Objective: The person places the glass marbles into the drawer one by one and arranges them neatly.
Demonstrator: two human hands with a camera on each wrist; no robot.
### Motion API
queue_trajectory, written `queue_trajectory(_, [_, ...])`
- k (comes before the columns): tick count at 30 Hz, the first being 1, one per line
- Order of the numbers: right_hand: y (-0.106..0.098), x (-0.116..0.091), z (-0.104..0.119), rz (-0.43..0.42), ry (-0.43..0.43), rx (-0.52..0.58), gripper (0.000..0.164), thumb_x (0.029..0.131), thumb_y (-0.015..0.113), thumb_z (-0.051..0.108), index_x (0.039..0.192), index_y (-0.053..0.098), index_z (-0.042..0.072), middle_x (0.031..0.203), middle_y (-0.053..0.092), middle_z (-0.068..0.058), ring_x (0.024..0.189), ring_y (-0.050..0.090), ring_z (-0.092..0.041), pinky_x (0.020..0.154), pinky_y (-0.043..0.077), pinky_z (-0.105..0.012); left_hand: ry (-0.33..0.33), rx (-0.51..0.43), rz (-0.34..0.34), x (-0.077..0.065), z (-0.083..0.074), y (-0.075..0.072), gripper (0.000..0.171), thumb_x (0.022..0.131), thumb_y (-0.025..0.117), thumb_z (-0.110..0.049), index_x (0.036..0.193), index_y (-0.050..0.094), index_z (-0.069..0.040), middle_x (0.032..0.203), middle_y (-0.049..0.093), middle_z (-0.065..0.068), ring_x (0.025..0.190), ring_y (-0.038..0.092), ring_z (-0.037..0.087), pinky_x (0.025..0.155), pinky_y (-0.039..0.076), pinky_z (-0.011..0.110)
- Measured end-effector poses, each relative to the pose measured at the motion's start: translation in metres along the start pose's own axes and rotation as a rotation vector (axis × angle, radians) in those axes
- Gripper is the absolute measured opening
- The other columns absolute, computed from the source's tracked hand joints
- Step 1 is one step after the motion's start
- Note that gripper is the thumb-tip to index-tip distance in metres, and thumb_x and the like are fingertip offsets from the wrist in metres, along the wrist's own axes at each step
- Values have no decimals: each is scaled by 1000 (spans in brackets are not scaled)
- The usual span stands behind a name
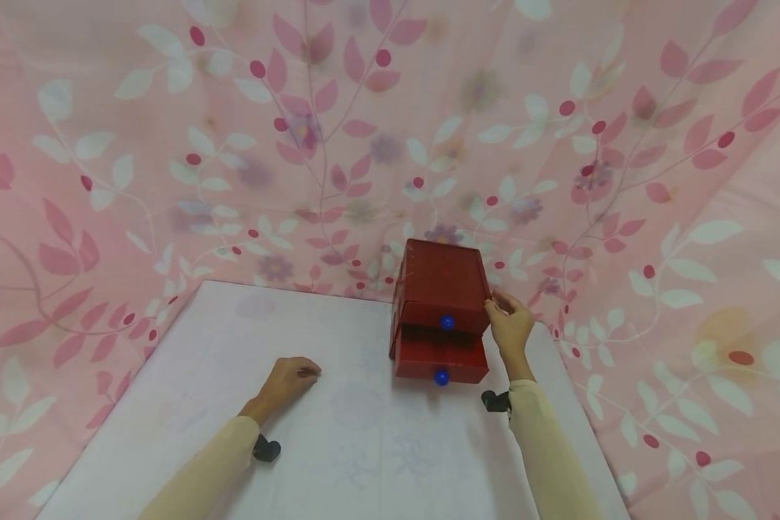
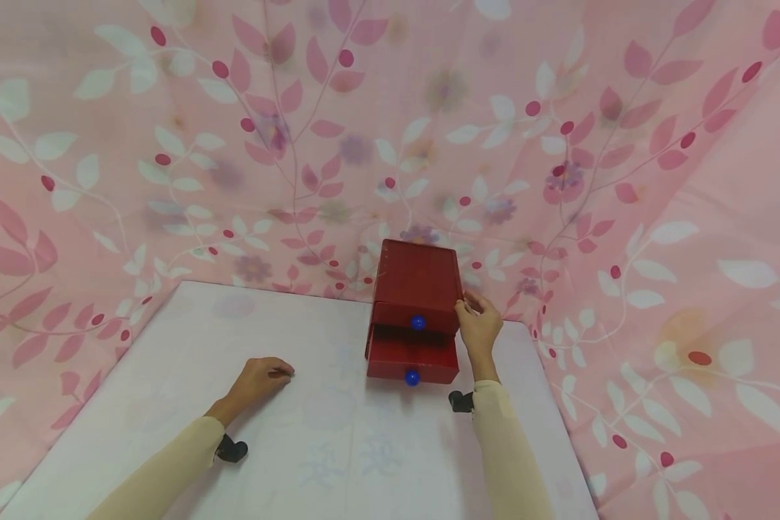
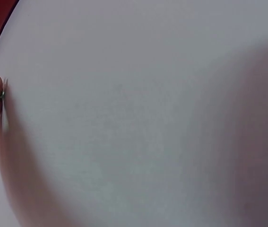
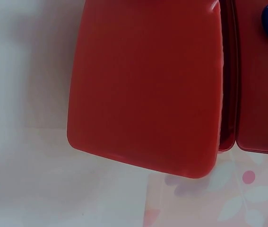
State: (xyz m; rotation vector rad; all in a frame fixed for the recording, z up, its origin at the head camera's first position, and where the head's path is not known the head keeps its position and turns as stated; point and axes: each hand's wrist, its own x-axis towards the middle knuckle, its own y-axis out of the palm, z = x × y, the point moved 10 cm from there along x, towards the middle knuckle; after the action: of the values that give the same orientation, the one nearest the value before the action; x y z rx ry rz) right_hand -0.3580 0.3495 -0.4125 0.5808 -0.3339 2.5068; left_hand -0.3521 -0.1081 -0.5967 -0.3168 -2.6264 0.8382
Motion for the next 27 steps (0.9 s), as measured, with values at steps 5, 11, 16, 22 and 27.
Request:
queue_trajectory(5, [-1, 3, -14, -16, 18, -9, 25, 80, 74, -2, 106, 73, -4, 96, 71, -22, 83, 69, -12, 72, 53, -12, 25, -9, 8, 4, -3, 1, 19, 78, 77, 4, 93, 76, -8, 93, 73, 0, 90, 69, 18, 79, 57, 28])
queue_trajectory(11, [0, 2, -8, -1, 21, -10, 26, 81, 73, -2, 107, 72, -5, 97, 70, -27, 82, 69, -9, 70, 53, -11, 67, -36, 5, 15, -19, 0, 19, 80, 75, 6, 94, 76, -7, 94, 73, 1, 92, 69, 21, 80, 58, 32])
queue_trajectory(16, [1, -4, 18, 22, -8, -16, 27, 81, 70, -7, 107, 68, -13, 97, 66, -33, 86, 70, -27, 69, 53, -11, 114, -51, -1, 29, -35, 0, 17, 80, 77, 3, 95, 76, -5, 93, 73, 0, 89, 69, 17, 80, 57, 29])
queue_trajectory(22, [1, -8, 28, 14, -6, -31, 28, 80, 69, -8, 108, 68, -14, 99, 65, -35, 87, 70, -28, 71, 53, -11, 171, -98, -6, 45, -59, 0, 16, 81, 77, 2, 95, 76, -3, 93, 73, 1, 87, 70, 15, 80, 57, 28])
queue_trajectory(27, [1, -8, 28, 28, -11, -12, 27, 81, 69, -8, 107, 68, -14, 99, 66, -35, 91, 68, -38, 71, 53, -12, 228, -128, -8, 55, -82, 1, 16, 81, 76, 1, 96, 76, -3, 93, 74, 4, 86, 70, 15, 80, 57, 27])
